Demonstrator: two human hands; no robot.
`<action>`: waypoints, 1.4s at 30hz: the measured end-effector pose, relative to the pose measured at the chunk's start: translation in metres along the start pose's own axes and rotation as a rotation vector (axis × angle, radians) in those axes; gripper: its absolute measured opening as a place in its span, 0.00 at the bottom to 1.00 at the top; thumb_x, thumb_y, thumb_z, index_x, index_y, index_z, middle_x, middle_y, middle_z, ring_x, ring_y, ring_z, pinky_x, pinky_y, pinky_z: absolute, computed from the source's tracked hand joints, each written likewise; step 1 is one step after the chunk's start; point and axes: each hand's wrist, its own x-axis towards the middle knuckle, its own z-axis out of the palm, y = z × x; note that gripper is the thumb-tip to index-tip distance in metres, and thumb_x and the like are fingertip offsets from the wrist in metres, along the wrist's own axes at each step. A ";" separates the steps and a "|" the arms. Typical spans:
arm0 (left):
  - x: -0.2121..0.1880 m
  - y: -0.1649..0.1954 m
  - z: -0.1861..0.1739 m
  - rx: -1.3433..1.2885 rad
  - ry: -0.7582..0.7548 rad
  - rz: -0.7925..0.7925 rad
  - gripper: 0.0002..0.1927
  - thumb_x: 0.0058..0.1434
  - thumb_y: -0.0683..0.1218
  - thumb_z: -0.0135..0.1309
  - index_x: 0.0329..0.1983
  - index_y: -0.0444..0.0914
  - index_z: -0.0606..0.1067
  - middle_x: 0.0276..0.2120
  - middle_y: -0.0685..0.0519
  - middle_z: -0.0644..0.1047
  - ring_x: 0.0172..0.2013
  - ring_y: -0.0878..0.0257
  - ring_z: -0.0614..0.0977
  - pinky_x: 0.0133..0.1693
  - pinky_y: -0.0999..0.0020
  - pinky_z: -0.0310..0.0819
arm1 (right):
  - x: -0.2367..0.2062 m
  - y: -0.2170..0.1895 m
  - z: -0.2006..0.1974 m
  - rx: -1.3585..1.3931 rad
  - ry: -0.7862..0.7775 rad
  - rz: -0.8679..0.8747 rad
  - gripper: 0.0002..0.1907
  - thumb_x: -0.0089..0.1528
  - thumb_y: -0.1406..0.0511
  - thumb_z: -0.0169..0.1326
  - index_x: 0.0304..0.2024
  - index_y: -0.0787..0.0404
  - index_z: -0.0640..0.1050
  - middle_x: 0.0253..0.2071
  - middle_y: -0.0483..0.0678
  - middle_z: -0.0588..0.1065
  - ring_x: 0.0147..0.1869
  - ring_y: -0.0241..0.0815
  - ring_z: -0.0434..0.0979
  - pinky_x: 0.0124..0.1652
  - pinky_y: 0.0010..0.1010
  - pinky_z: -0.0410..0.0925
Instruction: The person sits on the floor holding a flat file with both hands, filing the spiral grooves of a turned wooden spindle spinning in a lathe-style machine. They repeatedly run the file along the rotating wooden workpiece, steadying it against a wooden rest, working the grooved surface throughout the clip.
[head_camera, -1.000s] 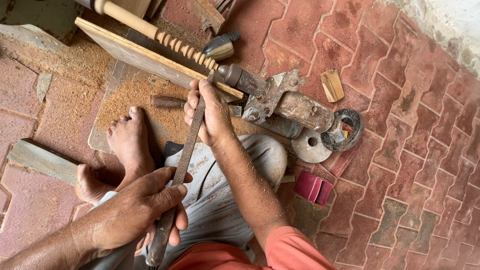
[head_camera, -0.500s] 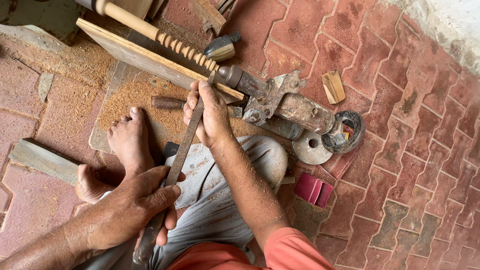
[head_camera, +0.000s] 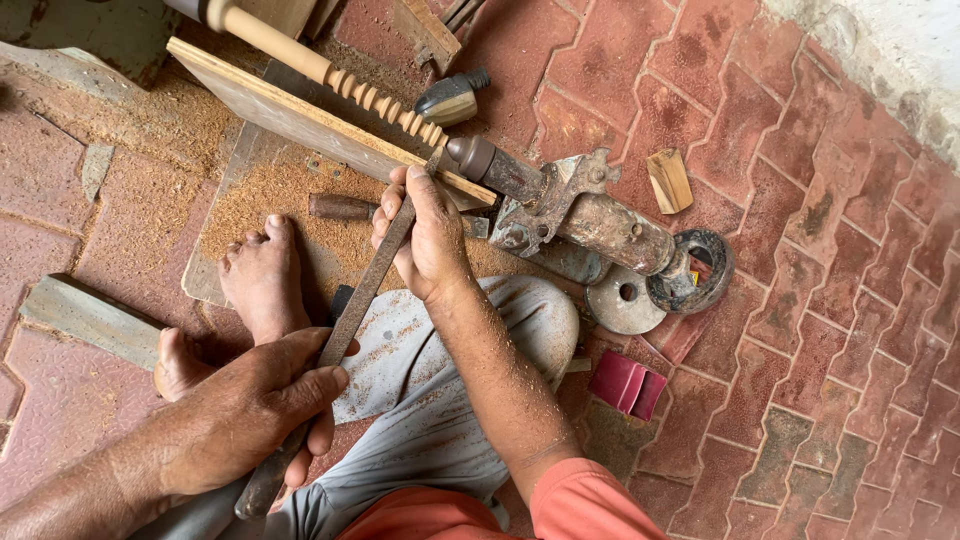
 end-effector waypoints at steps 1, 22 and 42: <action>0.000 0.000 -0.001 -0.070 -0.039 -0.061 0.18 0.69 0.57 0.47 0.51 0.42 0.76 0.25 0.52 0.83 0.24 0.63 0.85 0.27 0.70 0.80 | 0.000 0.001 0.000 -0.001 0.005 0.000 0.14 0.74 0.54 0.46 0.46 0.57 0.72 0.28 0.42 0.69 0.29 0.37 0.70 0.29 0.32 0.66; -0.013 0.059 0.009 -0.491 -0.135 -0.247 0.16 0.70 0.54 0.49 0.56 0.42 0.70 0.21 0.50 0.83 0.16 0.62 0.83 0.16 0.70 0.68 | -0.001 -0.010 -0.010 0.005 -0.057 0.076 0.14 0.73 0.54 0.47 0.47 0.58 0.70 0.26 0.42 0.69 0.27 0.34 0.68 0.25 0.26 0.63; -0.009 0.066 0.011 -0.420 -0.151 -0.235 0.18 0.70 0.54 0.48 0.57 0.41 0.72 0.21 0.49 0.83 0.16 0.61 0.84 0.13 0.68 0.69 | -0.001 -0.011 -0.012 0.017 -0.061 0.080 0.14 0.73 0.55 0.48 0.47 0.58 0.70 0.26 0.41 0.69 0.27 0.34 0.68 0.25 0.26 0.63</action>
